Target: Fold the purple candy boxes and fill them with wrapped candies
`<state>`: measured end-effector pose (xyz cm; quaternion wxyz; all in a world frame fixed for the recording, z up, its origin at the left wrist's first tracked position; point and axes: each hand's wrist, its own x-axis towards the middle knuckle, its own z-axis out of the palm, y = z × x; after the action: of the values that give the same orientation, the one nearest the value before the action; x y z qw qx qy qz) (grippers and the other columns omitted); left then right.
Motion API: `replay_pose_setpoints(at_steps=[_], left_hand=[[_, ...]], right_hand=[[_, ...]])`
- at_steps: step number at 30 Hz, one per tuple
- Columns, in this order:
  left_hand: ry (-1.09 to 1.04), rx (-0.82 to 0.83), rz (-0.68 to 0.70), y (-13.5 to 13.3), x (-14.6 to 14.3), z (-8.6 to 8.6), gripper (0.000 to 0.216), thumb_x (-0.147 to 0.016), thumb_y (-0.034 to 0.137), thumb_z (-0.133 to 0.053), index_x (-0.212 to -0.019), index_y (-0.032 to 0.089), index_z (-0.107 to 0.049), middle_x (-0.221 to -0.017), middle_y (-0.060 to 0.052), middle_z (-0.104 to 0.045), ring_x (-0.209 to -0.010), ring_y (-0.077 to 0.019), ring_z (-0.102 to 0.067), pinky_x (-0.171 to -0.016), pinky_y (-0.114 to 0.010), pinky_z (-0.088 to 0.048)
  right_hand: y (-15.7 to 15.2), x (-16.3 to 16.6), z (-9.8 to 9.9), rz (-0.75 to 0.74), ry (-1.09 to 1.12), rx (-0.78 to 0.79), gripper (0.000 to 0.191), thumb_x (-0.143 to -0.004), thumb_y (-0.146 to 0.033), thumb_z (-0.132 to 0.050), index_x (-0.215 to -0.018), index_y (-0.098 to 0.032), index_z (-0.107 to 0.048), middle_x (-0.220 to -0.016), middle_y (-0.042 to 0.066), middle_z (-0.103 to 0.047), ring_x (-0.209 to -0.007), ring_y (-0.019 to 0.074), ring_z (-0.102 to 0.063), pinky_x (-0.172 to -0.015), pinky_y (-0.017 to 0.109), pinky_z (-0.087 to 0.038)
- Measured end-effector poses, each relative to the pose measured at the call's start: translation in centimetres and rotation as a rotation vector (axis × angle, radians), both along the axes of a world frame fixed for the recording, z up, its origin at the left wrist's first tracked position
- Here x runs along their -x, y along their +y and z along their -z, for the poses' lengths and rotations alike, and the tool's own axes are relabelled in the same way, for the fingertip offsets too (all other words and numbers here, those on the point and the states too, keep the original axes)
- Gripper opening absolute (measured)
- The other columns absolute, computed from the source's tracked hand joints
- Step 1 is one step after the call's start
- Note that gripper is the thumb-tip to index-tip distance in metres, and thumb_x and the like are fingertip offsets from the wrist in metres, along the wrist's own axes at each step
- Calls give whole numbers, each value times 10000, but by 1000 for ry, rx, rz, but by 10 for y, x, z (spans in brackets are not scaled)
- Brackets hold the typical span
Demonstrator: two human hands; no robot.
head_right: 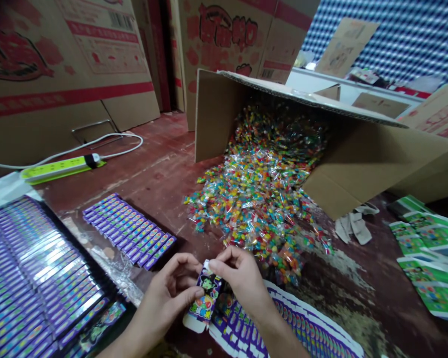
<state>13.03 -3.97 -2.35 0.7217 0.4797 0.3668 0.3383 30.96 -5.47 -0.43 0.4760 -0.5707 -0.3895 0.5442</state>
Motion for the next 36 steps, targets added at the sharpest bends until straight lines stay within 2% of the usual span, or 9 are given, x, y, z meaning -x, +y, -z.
replay_pose_setpoints(at_steps=[5, 12, 18, 21, 26, 29, 32, 34, 36], left_hand=[[5, -4, -10, 1, 1, 1, 378, -804, 161, -718, -1131, 234, -543, -1030, -27, -609, -776, -120, -609, -692, -231, -492], [87, -81, 16, -2, 3, 10, 454, -824, 177, -690, -1256, 273, -590, -1043, -28, -623, -832, -150, -597, -765, -258, -508], [170, -172, 56, -5, 4, 8, 279, -867, 226, -650, -1144, 258, -656, -1044, -22, -643, -880, -174, -604, -802, -263, -493], [125, -126, 39, -3, 5, 2, 214, -872, 236, -644, -1085, 226, -629, -1005, -25, -634, -856, -169, -593, -778, -257, -487], [34, -57, -32, -4, 4, 1, 210, -843, 270, -685, -924, 205, -503, -856, 14, -543, -778, -139, -544, -674, -215, -461], [67, -41, 101, -13, 4, 7, 290, -806, 278, -709, -826, 212, -427, -763, 43, -501, -669, -110, -498, -575, -184, -430], [52, 119, 210, -21, 5, 12, 386, -760, 253, -711, -1041, 240, -446, -826, 37, -540, -592, -98, -515, -513, -192, -433], [40, 188, 247, -24, 7, 12, 553, -743, 236, -705, -1214, 249, -417, -851, 18, -592, -598, -112, -566, -566, -228, -464], [13, 217, 282, -23, 8, 8, 565, -749, 254, -697, -1254, 218, -445, -831, -1, -625, -634, -135, -599, -633, -260, -478]], right_hand=[[5, 1, -1, 9, -83, 12, 289, -768, -381, -755, -677, -167, -584, -645, -31, -553, -623, 128, -494, -603, 241, -388], [-8, 11, -6, 48, -287, -131, 271, -865, -332, -661, -664, -184, -556, -721, 6, -582, -689, 164, -550, -658, 274, -444], [-23, 4, -5, -62, -388, -242, 211, -913, -280, -595, -722, -191, -577, -826, 26, -607, -790, 174, -586, -732, 284, -457], [-28, 5, -7, -135, -282, -136, 61, -866, -251, -651, -895, -199, -636, -965, 49, -646, -895, 202, -623, -761, 292, -488], [-36, 9, -7, -44, -105, -30, 266, -851, -233, -647, -1107, -211, -575, -932, 39, -674, -870, 194, -647, -772, 303, -509], [-35, -2, -4, -146, -149, -21, 224, -831, -227, -659, -1045, -203, -597, -878, 27, -674, -817, 184, -649, -689, 265, -506], [-22, -26, 0, -231, -443, -92, 86, -893, -242, -590, -932, -195, -652, -846, 26, -677, -777, 181, -641, -667, 265, -498], [-9, -43, 3, -142, -822, -209, 131, -916, -187, -544, -972, -201, -661, -934, 45, -683, -848, 201, -633, -755, 307, -497], [6, -54, 9, -137, -1090, -293, 249, -889, -101, -536, -1079, -214, -650, -1084, 72, -675, -990, 243, -605, -863, 366, -477]])
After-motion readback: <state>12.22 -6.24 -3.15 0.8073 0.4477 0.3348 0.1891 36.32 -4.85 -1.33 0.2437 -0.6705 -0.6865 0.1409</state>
